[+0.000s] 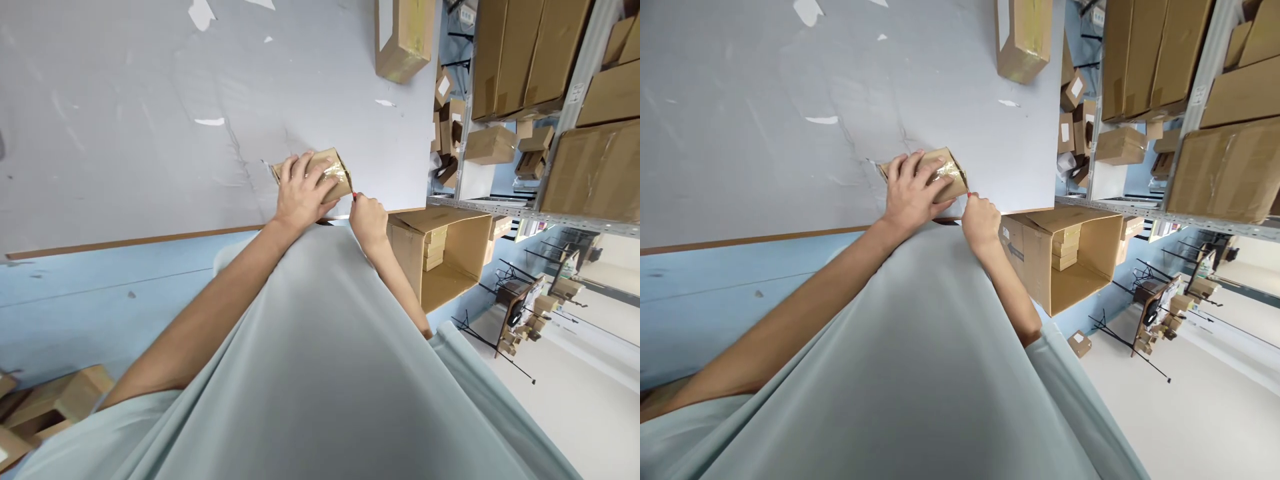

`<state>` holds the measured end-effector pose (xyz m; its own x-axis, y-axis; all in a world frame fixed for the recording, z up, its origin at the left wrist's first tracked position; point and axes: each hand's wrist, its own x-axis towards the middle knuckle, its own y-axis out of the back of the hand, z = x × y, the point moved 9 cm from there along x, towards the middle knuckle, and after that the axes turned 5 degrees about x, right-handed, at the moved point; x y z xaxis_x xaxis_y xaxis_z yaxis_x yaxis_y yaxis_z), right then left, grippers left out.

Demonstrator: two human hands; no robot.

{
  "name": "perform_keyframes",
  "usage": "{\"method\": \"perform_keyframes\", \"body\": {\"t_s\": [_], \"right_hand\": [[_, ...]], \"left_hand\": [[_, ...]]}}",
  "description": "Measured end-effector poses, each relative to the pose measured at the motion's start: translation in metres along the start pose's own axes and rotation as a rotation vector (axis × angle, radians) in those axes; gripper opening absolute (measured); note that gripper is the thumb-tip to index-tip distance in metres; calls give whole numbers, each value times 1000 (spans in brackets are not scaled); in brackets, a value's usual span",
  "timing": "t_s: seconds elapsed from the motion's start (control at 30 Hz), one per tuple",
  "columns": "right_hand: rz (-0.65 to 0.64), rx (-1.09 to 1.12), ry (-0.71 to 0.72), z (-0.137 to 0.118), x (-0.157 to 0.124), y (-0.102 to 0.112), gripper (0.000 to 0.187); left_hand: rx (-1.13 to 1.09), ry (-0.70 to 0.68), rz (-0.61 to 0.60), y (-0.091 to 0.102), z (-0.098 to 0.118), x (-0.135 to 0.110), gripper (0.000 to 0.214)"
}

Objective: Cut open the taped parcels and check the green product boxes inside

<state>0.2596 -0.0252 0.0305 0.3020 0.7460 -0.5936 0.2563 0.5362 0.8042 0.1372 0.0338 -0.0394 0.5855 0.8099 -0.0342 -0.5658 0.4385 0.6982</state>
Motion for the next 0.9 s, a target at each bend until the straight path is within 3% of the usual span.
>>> {"method": "perform_keyframes", "body": {"t_s": [0.1,0.17,0.3,0.4,0.5,0.6,0.67,0.77,0.9], "right_hand": [[16,53,-66,8,-10,4,38],[36,122,-27,8,-14,8,36],[215,365,41,27,-6,11,41],[316,532,-21,58,32,-13,40],[216,736,-89,70,89,-60,24],[43,1049,-79,49,132,-105,16],[-38,1204,-15,26,145,-122,16],[-64,1277,133,-4,147,-127,23],[-55,1200,317,-24,139,-117,36]], "left_hand": [[23,-40,24,1,-4,-1,64],[47,-67,40,4,-12,-2,63],[104,-140,74,15,-36,-16,59],[149,-144,73,23,-60,-38,58],[184,-103,72,31,-84,-63,57],[197,-31,105,44,-100,-88,55],[188,29,144,55,-105,-105,55],[157,129,242,76,-103,-128,54],[58,330,470,103,-103,-148,46]]}}
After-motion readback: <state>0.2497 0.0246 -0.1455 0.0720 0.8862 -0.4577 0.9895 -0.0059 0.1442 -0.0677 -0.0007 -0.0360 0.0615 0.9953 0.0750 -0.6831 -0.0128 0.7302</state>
